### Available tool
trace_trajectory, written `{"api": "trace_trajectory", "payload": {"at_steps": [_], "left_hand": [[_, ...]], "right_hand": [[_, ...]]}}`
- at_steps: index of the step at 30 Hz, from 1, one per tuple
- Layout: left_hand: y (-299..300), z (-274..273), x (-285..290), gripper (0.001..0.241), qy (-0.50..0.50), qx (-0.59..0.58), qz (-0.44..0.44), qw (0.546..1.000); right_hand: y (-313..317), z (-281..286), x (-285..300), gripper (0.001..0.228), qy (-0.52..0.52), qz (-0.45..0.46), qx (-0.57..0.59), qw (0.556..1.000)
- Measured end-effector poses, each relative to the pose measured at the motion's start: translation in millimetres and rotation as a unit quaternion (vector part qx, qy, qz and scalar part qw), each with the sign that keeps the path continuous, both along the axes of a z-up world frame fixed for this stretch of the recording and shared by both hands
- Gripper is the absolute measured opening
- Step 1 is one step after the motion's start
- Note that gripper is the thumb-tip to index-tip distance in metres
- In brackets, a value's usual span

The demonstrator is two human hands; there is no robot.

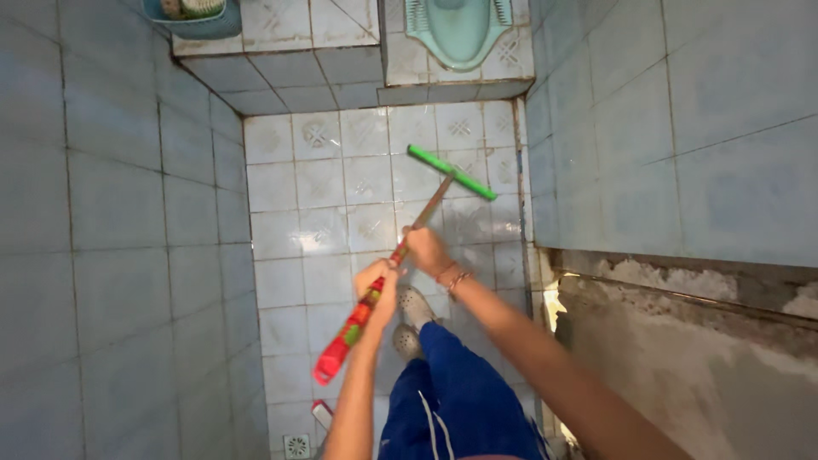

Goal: The person cleans the bathroom floor by pouring water from a green pitcher and then using a squeegee to push the water across the tiles toward a drain.

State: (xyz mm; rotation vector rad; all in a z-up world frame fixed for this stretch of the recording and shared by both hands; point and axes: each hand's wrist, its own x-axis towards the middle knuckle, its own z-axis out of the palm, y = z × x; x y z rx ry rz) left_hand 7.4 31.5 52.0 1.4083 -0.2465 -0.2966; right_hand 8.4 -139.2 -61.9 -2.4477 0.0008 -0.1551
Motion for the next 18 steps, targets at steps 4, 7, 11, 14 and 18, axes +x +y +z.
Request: {"api": "trace_trajectory", "payload": {"at_steps": [4,7,11,14,18], "left_hand": [[35.1,61.3,13.3,0.032,0.027,0.094,-0.012,0.995],[46.6,82.8,16.6,0.038,0.031,0.137,-0.037,0.989],[55.0,97.6,0.1,0.031,0.061,0.043,-0.056,0.996],[51.4,97.2,-17.6,0.029,0.072,-0.016,-0.052,0.996],[37.6,65.2,-36.6,0.024,0.067,-0.091,-0.027,0.993]], "right_hand": [[52.2,57.9,-0.3,0.016,0.113,-0.042,0.084,0.989],[67.2,73.5,-0.4,0.013,0.115,0.002,0.081,0.99],[74.6,80.9,-9.3,0.014,0.175,0.016,0.068,0.982],[66.8,69.5,-9.4,0.017,0.225,0.001,0.063,0.972],[45.6,28.3,-27.7,0.012,0.213,-0.023,0.0,0.977]]}}
